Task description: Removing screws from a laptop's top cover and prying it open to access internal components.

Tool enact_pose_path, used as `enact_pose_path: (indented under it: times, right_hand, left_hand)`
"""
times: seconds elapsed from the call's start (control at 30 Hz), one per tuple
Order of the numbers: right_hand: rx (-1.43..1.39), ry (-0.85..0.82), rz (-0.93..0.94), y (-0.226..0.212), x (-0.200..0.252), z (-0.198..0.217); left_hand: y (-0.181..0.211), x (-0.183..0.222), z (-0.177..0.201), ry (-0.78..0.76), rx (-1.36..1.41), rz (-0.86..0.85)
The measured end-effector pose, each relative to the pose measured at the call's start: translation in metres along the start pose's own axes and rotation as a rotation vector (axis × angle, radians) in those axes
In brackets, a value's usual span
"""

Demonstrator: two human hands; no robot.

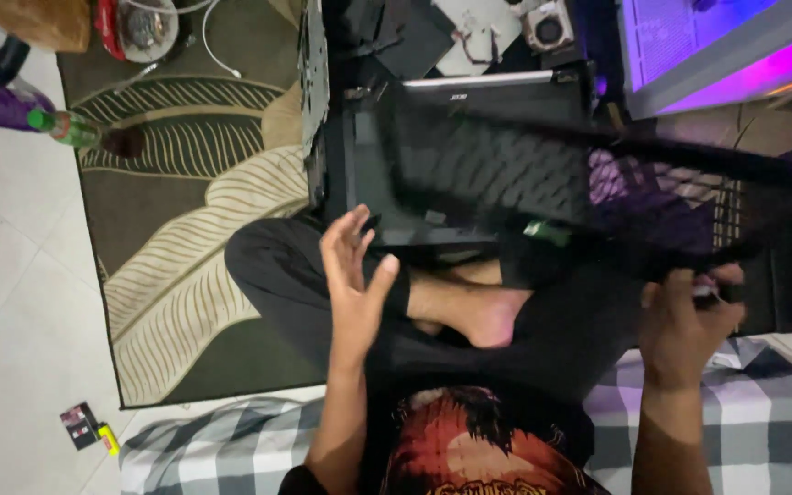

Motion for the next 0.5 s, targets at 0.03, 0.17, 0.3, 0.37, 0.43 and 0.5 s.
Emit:
enact_pose_path:
  times: [0.03,0.17,0.3,0.37,0.43,0.5]
  right_hand:
    - [-0.003,0.003,0.01,0.011,0.005,0.003]
    - [-0.106,0.417,-0.069,0.015,0.02,-0.004]
    - [1.484,0.303,0.655,-0.052,0.038,-0.051]
    - [0.929,0.449,0.269,-0.037,0.048,-0.06]
    - [0.345,0.523,-0.098,-0.022,0.061,-0.076]
    - [-0.006,0.539,-0.046,-0.026,0.072,-0.098]
  left_hand:
    - [0.014,-0.001,-0.01,-0.003,0.003,-0.01]
    - [0.041,0.003,-0.059,-0.314,-0.219,-0.153]
    - [0.033,0.013,-0.105,-0.62,-0.268,-0.341]
    - [0.014,0.009,-0.126,-0.564,-0.371,-0.397]
    - [0.007,0.005,-0.14,-0.502,-0.475,-0.453]
    - [0.015,-0.001,-0.143,-0.334,-0.315,-0.424]
Point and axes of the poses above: each hand's wrist, its own x-axis away from the middle knuckle, its own z-axis out of the back of the hand, y = z × x, the point moved 3 cm from there along -x, towards the middle knuckle, and after that the axes turned 2 degrees about y, right-handed, at the moved point
